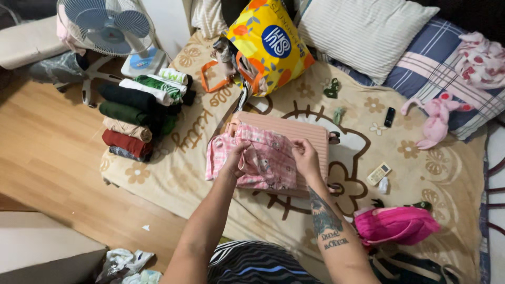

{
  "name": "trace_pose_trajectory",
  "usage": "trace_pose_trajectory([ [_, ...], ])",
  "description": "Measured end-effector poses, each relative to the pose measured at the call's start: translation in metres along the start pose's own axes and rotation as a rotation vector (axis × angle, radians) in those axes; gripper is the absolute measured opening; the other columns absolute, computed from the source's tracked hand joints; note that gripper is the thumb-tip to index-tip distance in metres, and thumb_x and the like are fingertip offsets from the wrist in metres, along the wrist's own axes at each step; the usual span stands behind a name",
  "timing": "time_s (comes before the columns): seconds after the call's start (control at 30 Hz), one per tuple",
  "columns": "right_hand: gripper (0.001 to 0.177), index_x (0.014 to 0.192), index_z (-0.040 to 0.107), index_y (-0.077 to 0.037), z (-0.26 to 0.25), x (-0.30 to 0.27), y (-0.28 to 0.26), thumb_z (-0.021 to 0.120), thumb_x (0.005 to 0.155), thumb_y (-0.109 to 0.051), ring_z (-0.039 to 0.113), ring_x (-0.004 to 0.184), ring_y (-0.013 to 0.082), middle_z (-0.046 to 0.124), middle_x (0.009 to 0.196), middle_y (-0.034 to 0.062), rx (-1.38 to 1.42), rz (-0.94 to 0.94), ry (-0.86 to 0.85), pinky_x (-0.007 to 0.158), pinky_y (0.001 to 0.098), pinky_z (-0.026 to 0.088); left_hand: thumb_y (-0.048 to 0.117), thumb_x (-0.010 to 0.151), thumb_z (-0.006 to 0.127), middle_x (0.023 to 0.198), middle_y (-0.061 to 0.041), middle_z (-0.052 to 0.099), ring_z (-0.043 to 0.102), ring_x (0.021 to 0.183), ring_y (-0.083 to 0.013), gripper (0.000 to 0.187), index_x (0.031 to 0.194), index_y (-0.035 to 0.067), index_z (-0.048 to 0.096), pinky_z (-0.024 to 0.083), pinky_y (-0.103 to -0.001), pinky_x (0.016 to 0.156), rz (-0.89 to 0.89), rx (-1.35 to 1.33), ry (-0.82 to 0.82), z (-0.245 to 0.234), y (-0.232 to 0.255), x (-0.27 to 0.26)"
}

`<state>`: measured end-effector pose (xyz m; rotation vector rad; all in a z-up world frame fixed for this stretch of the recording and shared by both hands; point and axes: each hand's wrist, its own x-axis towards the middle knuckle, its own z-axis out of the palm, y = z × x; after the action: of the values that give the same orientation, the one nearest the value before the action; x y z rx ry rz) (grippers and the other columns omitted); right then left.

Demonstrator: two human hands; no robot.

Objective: The person folds several pieces of clothing on a bed, including a white floral garment and a pink checkered garment. They place the folded items into a yellow shopping bag and a pink suitcase. The person also moves a stack of folded clothes and a pink bag on the bed.

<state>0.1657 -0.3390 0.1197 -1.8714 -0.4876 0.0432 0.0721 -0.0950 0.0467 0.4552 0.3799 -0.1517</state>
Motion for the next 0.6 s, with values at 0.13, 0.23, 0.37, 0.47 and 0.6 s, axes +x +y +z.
trace_pose_trajectory([
  [0.13,0.036,0.118,0.067,-0.007,0.030,-0.011,-0.004,0.075,0.083,-0.008,0.064,0.111,0.0221,0.065,0.125,0.0126,-0.239,-0.154,-0.129,0.088,0.0331,0.055,0.032,0.093,0.061,0.083,-0.011,0.072,0.072,0.070,-0.0269,0.026,0.101,0.008,0.065,0.063,-0.052,0.071,-0.068,0.127,0.049,-0.002,0.016,-0.016],
  [0.23,0.036,0.118,0.069,-0.008,0.051,-0.016,-0.002,0.079,0.083,-0.013,0.066,0.112,0.0265,0.072,0.119,0.0147,-0.354,-0.262,-0.084,0.095,0.0383,0.054,0.031,0.095,0.063,0.086,-0.010,0.070,0.070,0.071,-0.0263,0.025,0.108,0.009,0.064,0.061,-0.054,0.069,-0.071,0.242,0.131,0.004,0.024,-0.023],
  [0.37,0.039,0.127,0.064,-0.007,0.055,-0.015,0.019,0.075,0.093,-0.022,0.068,0.110,0.0242,0.068,0.125,0.0155,-0.265,0.083,0.021,0.091,0.0342,0.058,0.031,0.093,0.059,0.090,-0.008,0.069,0.071,0.077,-0.0256,0.024,0.109,0.013,0.062,0.061,-0.056,0.070,-0.031,0.168,0.190,-0.014,0.047,-0.037],
  [0.47,0.044,0.126,0.063,-0.002,0.055,-0.015,0.043,0.076,0.096,-0.032,0.067,0.107,0.0259,0.068,0.122,0.0169,-0.377,0.115,0.105,0.086,0.0370,0.056,0.031,0.093,0.058,0.087,-0.008,0.068,0.070,0.076,-0.0261,0.021,0.105,0.014,0.061,0.061,-0.054,0.070,-0.042,0.073,0.196,-0.055,0.065,-0.043],
  [0.6,0.059,0.133,0.055,-0.002,0.071,-0.023,0.070,0.071,0.091,-0.041,0.072,0.082,0.0266,0.073,0.111,0.0118,-0.197,0.671,-0.054,0.070,0.0413,0.060,0.026,0.097,0.060,0.082,-0.006,0.065,0.066,0.070,-0.0208,0.015,0.105,0.014,0.060,0.059,-0.045,0.066,-0.070,0.020,0.314,-0.116,0.050,-0.036],
])
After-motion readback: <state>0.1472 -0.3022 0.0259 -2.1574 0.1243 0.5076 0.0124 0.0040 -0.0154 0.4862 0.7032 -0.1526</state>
